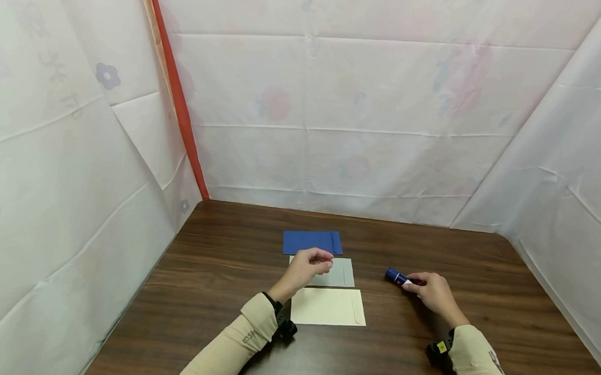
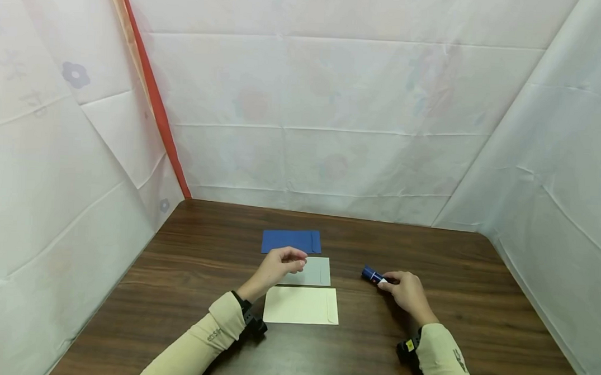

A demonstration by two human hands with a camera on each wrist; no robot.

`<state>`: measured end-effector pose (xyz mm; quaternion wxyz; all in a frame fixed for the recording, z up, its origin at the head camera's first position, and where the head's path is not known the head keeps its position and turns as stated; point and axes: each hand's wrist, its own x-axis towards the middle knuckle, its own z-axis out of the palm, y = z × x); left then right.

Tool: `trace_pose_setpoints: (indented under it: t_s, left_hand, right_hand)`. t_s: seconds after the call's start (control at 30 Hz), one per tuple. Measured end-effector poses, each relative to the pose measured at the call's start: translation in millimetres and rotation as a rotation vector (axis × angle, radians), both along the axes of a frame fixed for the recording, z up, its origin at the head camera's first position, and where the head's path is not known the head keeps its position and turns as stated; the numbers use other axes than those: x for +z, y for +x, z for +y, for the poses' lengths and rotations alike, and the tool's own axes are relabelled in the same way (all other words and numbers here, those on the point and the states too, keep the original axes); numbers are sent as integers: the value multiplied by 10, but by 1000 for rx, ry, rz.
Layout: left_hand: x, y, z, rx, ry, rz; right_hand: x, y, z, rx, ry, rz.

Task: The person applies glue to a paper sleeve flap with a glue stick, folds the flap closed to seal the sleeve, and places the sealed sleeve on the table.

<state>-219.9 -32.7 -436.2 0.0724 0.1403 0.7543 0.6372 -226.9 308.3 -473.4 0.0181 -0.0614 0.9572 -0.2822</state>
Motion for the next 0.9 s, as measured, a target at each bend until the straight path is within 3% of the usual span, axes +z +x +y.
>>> trace_pose_setpoints:
  t_s: [0.1, 0.2, 0.3, 0.57, 0.9]
  left_hand:
    - [129, 83, -17, 2, -1, 9]
    - [181, 119, -28, 5, 1, 11]
    - [138, 94, -31, -1, 1, 2]
    - [-166, -82, -41, 10, -14, 3]
    - [-171, -116, -85, 30, -2, 30]
  right_hand:
    - [-25, -4, 12, -6, 22, 7]
    - [-40, -9, 16, -14, 29, 4]
    - [-47, -13, 21, -18, 34, 6]
    - [-67, 4, 6, -41, 8, 6]
    - [-64, -12, 0, -46, -1, 0]
